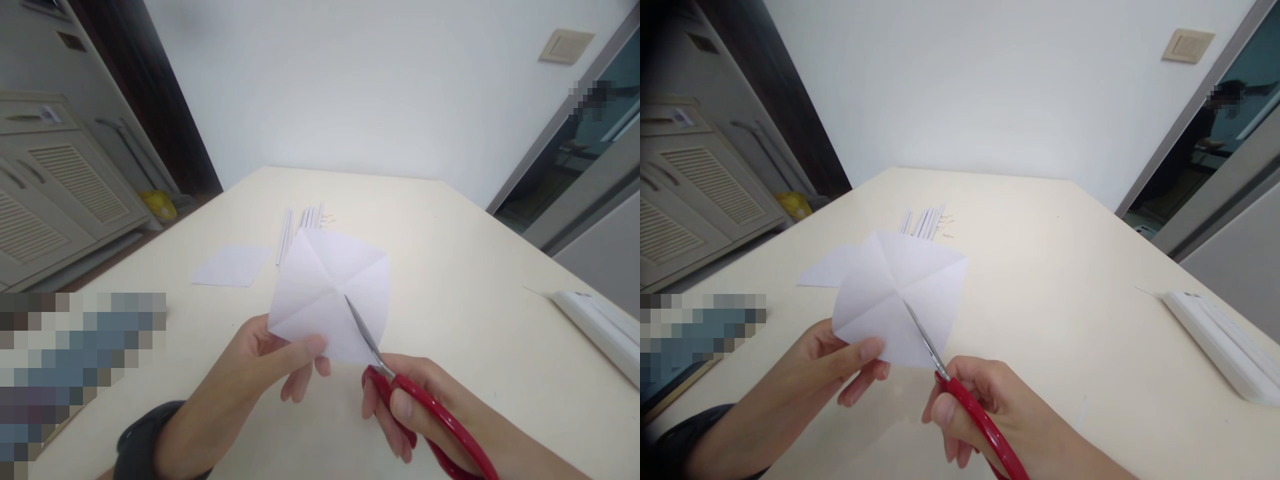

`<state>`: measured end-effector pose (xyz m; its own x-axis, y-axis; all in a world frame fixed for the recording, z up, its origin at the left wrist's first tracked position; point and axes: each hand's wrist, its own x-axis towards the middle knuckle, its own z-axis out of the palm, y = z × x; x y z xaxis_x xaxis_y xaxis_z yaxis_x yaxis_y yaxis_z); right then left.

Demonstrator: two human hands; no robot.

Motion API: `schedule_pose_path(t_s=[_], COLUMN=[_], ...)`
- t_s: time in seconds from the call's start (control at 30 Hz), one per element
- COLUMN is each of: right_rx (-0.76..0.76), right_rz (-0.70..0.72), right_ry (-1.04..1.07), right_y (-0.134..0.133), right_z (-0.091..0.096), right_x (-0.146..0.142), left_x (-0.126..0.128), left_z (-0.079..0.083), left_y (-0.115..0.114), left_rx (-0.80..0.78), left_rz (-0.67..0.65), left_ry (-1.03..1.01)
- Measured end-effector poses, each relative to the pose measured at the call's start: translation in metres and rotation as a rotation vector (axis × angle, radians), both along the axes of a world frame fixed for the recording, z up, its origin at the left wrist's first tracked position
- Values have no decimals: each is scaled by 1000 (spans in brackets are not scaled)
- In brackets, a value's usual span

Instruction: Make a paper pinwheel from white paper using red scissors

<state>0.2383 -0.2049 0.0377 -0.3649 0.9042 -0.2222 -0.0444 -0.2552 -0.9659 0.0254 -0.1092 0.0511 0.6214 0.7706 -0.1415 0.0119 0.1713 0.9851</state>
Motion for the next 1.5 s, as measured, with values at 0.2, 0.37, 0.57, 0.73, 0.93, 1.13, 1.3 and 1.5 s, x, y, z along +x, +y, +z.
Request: schedule_pose_path(t_s=[0.2,0.37,0.57,0.73,0.93,1.13,1.3,1.5], right_rx=[12,64,96,82,72,68,56,87], right_rz=[5,27,30,26,23,23,14,31], right_ry=[-5,-24,-6,8,30,13,34,28], right_y=[-1,-1,-1,-2,-2,-2,-2,-1], right_z=[1,5,5,1,-2,-4,-5,1], right_x=[0,0,1,2,1,2,1,1], left_x=[2,4,6,5,4,4,4,4], left_z=[2,2,1,3,3,1,-1,1], left_y=[-1,-1,-1,-2,-2,-1,-1,-3], left_rx=[7,-1,-3,-12,-16,-12,-9,-24], left_rz=[-1,1,-23,-21,-29,-34,-29,-43], left_ry=[11,21,0,-11,-11,-19,-26,-28])
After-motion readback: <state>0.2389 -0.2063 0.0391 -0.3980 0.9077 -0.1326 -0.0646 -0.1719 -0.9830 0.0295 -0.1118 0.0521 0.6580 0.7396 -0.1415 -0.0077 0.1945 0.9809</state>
